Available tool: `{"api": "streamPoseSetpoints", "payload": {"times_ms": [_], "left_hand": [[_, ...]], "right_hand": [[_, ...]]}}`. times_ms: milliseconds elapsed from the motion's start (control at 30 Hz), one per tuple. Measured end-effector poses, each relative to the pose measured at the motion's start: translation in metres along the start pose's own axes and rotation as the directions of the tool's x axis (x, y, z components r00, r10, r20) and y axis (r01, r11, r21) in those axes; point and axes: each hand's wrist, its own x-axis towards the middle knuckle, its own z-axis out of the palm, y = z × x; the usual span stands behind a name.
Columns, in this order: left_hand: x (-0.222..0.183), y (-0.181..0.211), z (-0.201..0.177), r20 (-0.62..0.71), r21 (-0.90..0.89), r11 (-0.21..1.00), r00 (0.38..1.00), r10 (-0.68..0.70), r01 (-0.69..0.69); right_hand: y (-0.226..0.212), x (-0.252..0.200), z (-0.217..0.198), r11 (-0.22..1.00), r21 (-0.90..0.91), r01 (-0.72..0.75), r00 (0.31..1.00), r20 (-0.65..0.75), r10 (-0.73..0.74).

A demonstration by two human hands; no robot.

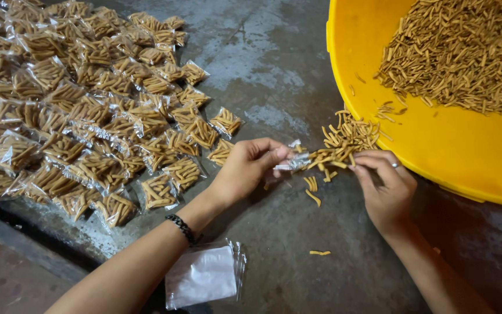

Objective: The person scoops small stick-shaped snacks from a yellow basin using a metal scoop and places them into clear plastic bags. The filled bags are then arranged in rows on a metal table. The process is repeated continuously throughout the clip.

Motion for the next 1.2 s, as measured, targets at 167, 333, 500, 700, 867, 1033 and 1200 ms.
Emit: {"api": "streamPoseSetpoints", "payload": {"times_ms": [167, 333, 500, 700, 867, 1033, 1200], "left_hand": [[0.006, -0.005, 0.0, 0.043, 0.102, 0.993, 0.998, 0.049, -0.054], [0.004, -0.001, -0.002, 0.072, 0.122, 0.986, 0.992, 0.106, -0.114], [-0.01, 0.021, 0.005, 0.046, 0.267, 0.964, 0.999, 0.006, -0.018], [-0.009, 0.015, 0.005, 0.067, 0.337, 0.941, 0.997, -0.031, 0.006], [-0.017, 0.025, 0.012, 0.187, 0.474, 0.88, 0.974, -0.125, 0.022], [-0.023, 0.024, 0.021, 0.24, 0.415, 0.885, 0.913, -0.331, 0.212], [-0.024, 0.006, 0.016, 0.495, 0.18, 0.961, 0.825, -0.272, 0.209]], "right_hand": [[0.01, -0.007, -0.002, 0.996, 0.021, -0.081, 0.996, -0.038, 0.082], [0.005, -0.006, -0.001, 0.992, 0.056, -0.115, 0.991, -0.055, 0.118], [-0.013, 0.002, -0.003, 1.0, -0.02, -0.015, 1.0, 0.012, 0.015], [-0.012, 0.003, -0.003, 0.999, -0.015, 0.03, 0.999, 0.043, -0.03], [-0.027, 0.007, -0.005, 0.985, -0.067, 0.16, 0.973, 0.179, -0.146], [-0.028, -0.008, -0.004, 0.987, -0.082, 0.139, 0.982, 0.142, -0.127], [-0.028, 0.006, -0.017, 0.958, -0.212, 0.194, 0.981, 0.052, -0.188]]}}
